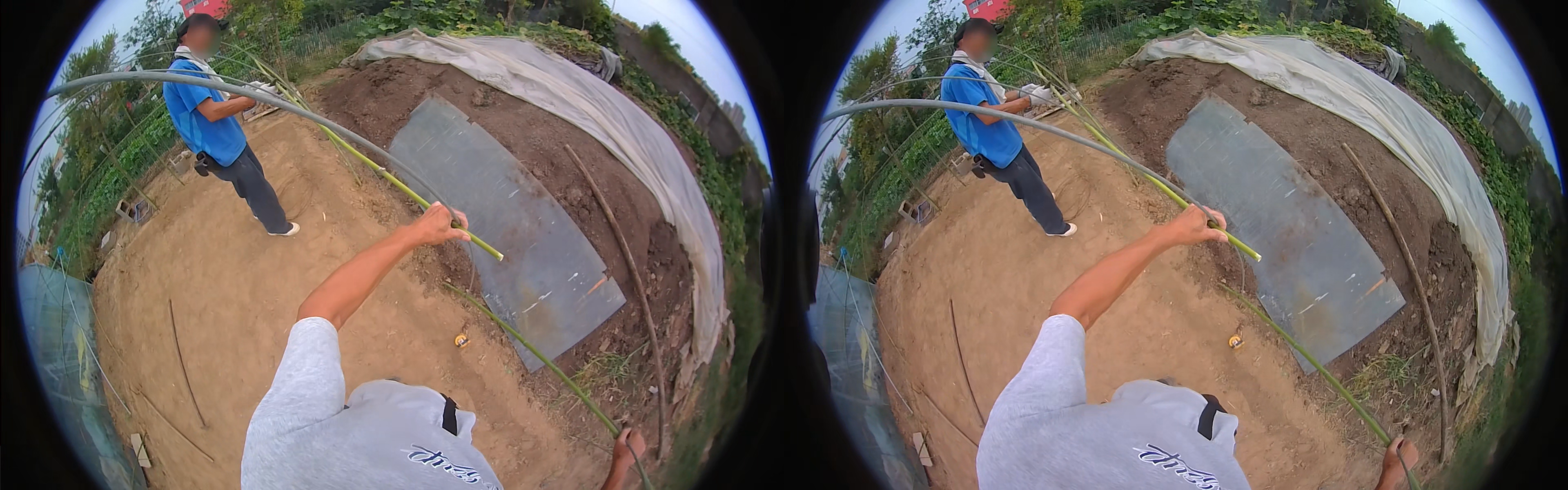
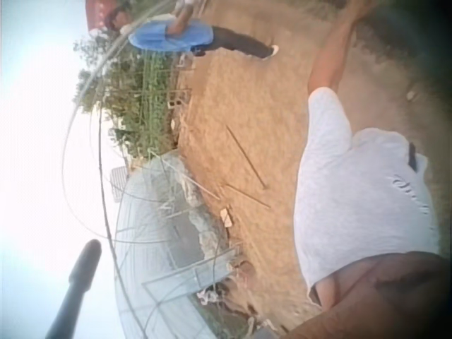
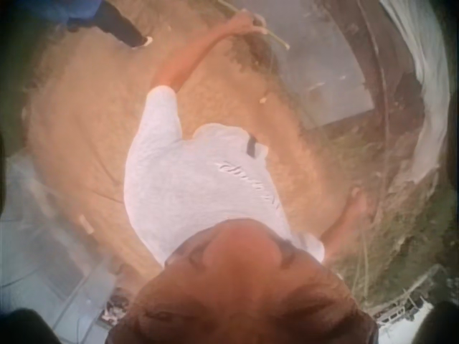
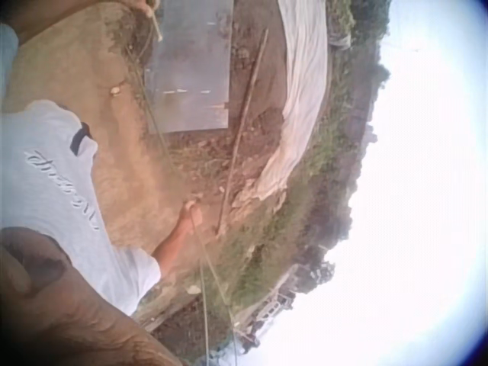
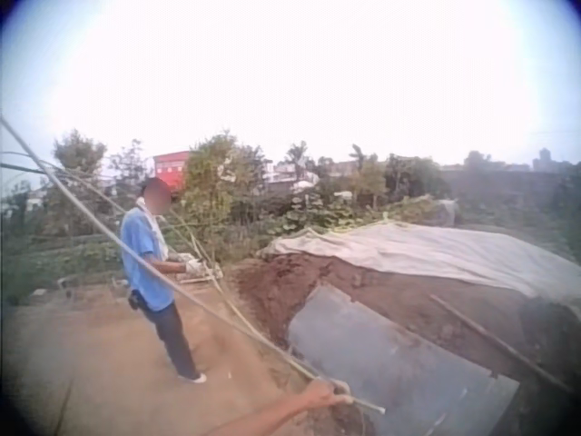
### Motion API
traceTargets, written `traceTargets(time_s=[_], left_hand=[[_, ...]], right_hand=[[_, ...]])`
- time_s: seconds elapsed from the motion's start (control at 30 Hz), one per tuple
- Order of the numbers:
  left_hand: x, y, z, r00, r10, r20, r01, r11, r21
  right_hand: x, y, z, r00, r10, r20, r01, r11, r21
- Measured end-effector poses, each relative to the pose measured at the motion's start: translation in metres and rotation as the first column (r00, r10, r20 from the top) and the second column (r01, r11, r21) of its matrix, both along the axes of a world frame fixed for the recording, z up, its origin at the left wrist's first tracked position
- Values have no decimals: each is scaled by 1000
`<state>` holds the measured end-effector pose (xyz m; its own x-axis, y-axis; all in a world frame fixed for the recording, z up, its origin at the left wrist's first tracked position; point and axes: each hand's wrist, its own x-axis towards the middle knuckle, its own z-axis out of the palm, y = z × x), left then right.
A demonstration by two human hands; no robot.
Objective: The person holds and aligns long bamboo poles with metal arches to assemble a greenhouse frame. They repeatedly position the poles, adjust their grip, and coordinate with another person to fit the components together.
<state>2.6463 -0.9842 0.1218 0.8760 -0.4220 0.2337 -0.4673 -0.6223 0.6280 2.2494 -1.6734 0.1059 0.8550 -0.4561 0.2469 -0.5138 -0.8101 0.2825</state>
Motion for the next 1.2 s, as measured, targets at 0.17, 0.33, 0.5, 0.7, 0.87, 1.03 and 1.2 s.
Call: traceTargets(time_s=[0.17,0.33,0.5,0.7,0.87,1.03,1.2], left_hand=[[0,5,-11,999,6,50,-6,1000,1],[0,11,-18,997,-32,71,31,999,7],[-5,12,-11,996,-87,22,87,996,4],[-10,17,-8,992,-51,114,55,998,-27],[-11,29,-20,986,-79,149,84,996,-25],[-19,27,-16,985,-71,160,84,993,-78],[-20,24,-16,991,-60,122,68,996,-60]], right_hand=[[-8,7,-2,998,-47,-34,48,998,28],[-18,13,-10,1000,-12,27,12,1000,23],[-21,30,-3,992,-128,-19,129,990,60],[-35,71,-9,977,-99,190,142,964,-227],[-37,92,-49,838,-5,546,237,904,-355],[-29,171,-133,779,-210,591,229,972,44],[41,267,-169,870,-419,261,-57,439,897]])
